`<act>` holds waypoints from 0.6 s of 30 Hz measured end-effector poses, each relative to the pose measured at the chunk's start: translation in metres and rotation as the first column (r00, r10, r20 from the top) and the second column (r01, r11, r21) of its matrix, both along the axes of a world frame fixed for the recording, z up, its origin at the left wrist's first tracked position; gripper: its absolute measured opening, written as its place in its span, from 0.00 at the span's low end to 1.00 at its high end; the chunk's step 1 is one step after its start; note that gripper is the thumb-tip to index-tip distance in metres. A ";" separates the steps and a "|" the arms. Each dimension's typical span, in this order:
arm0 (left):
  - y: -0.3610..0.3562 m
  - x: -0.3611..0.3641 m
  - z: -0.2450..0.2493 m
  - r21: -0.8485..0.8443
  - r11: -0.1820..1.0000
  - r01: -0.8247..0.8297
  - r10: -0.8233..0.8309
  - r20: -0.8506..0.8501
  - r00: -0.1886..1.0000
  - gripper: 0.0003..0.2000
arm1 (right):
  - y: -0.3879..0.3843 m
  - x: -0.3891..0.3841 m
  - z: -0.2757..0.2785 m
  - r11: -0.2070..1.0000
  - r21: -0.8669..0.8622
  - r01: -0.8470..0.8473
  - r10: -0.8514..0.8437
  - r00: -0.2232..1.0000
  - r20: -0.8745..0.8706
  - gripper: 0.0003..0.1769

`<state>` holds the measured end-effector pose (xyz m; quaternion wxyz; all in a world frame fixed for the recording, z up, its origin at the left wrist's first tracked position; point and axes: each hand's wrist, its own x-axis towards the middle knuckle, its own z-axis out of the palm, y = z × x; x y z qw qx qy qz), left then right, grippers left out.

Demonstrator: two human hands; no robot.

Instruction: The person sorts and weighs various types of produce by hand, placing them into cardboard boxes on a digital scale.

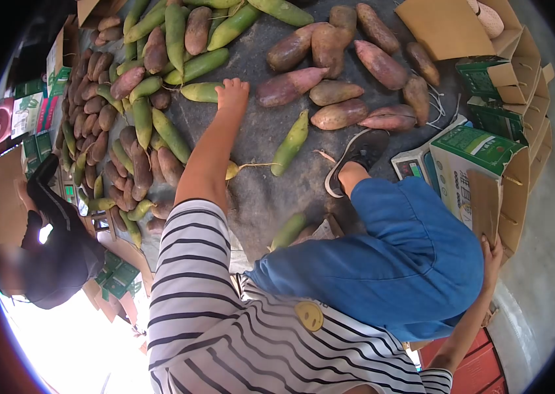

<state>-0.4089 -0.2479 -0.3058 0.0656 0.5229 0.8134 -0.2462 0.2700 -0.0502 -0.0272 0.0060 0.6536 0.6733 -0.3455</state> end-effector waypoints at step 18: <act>0.028 0.143 0.177 0.694 0.567 -0.443 -0.168 0.624 0.763 0.34 | -0.002 -0.019 0.009 0.994 0.049 -0.101 0.104 0.993 -0.062 0.15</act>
